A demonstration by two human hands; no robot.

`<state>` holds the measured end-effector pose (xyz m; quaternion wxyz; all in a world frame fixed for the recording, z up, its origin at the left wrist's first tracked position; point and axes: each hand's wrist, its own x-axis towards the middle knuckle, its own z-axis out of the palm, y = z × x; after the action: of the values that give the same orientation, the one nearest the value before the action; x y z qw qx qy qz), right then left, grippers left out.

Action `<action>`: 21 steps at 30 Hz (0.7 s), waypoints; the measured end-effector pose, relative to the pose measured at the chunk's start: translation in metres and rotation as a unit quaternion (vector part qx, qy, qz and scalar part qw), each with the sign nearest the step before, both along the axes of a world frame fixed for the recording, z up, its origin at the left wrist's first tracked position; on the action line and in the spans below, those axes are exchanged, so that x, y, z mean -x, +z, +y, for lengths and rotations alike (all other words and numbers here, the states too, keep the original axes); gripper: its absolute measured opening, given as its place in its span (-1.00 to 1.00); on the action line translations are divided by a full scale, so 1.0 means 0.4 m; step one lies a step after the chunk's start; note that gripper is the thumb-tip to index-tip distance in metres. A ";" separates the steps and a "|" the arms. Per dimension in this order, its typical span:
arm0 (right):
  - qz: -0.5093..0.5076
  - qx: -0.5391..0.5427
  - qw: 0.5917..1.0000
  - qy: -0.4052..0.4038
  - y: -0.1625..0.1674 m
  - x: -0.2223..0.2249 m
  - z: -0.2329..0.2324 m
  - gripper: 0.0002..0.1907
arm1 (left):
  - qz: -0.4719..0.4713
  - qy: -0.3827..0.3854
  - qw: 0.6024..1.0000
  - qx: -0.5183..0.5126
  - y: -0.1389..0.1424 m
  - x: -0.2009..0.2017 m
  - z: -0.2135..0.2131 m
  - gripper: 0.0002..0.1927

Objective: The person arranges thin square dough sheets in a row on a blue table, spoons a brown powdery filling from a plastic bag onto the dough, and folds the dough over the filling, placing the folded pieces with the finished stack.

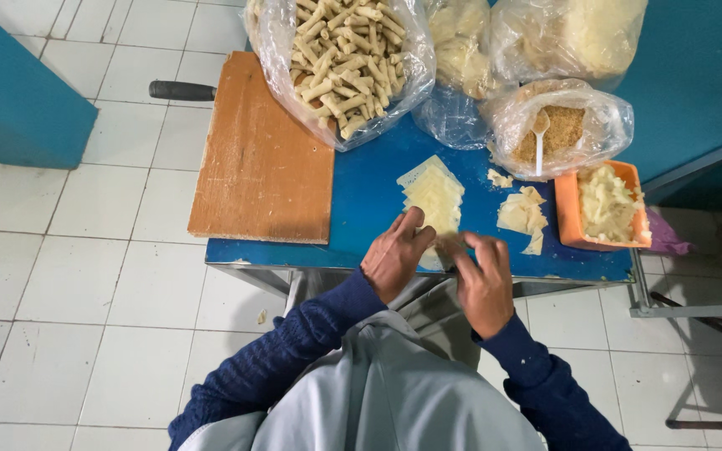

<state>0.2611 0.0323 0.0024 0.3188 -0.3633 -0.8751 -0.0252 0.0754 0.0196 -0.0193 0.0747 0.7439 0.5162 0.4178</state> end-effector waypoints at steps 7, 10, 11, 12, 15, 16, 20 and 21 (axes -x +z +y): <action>-0.017 0.016 1.000 0.017 -0.013 0.006 0.017 -0.42 | -0.023 -0.004 1.000 0.007 -0.024 -0.003 -0.037 -0.70; -0.028 0.017 0.999 0.013 -0.015 0.018 0.057 -0.39 | 0.042 -0.008 0.997 -0.072 -0.033 0.001 -0.059 -0.59; -0.044 0.022 0.999 0.000 -0.011 0.018 0.074 -0.35 | 0.056 -0.012 0.996 -0.063 -0.035 0.000 -0.064 -0.56; -0.060 0.027 0.998 -0.013 -0.006 0.018 0.085 -0.30 | 0.070 -0.016 0.996 -0.053 -0.036 -0.001 -0.069 -0.54; 0.013 0.112 0.993 0.036 0.015 0.001 0.107 -0.28 | 0.132 0.001 0.989 -0.063 -0.034 -0.009 -0.075 -0.42; 0.021 0.112 0.992 0.059 0.017 0.003 0.112 -0.34 | 0.155 0.011 0.985 -0.070 -0.033 -0.013 -0.077 -0.38; 0.025 0.131 0.987 0.090 0.025 0.025 0.128 -0.45 | 0.211 0.018 0.976 -0.054 -0.029 -0.017 -0.080 -0.30; 0.019 0.138 0.986 0.087 0.032 0.035 0.136 -0.47 | 0.216 0.015 0.975 -0.054 -0.028 -0.016 -0.082 -0.28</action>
<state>0.2471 0.0866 0.0151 0.2833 -0.3265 -0.8923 0.1303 0.0819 -0.0132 -0.0307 -0.0850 0.8117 0.5081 0.2753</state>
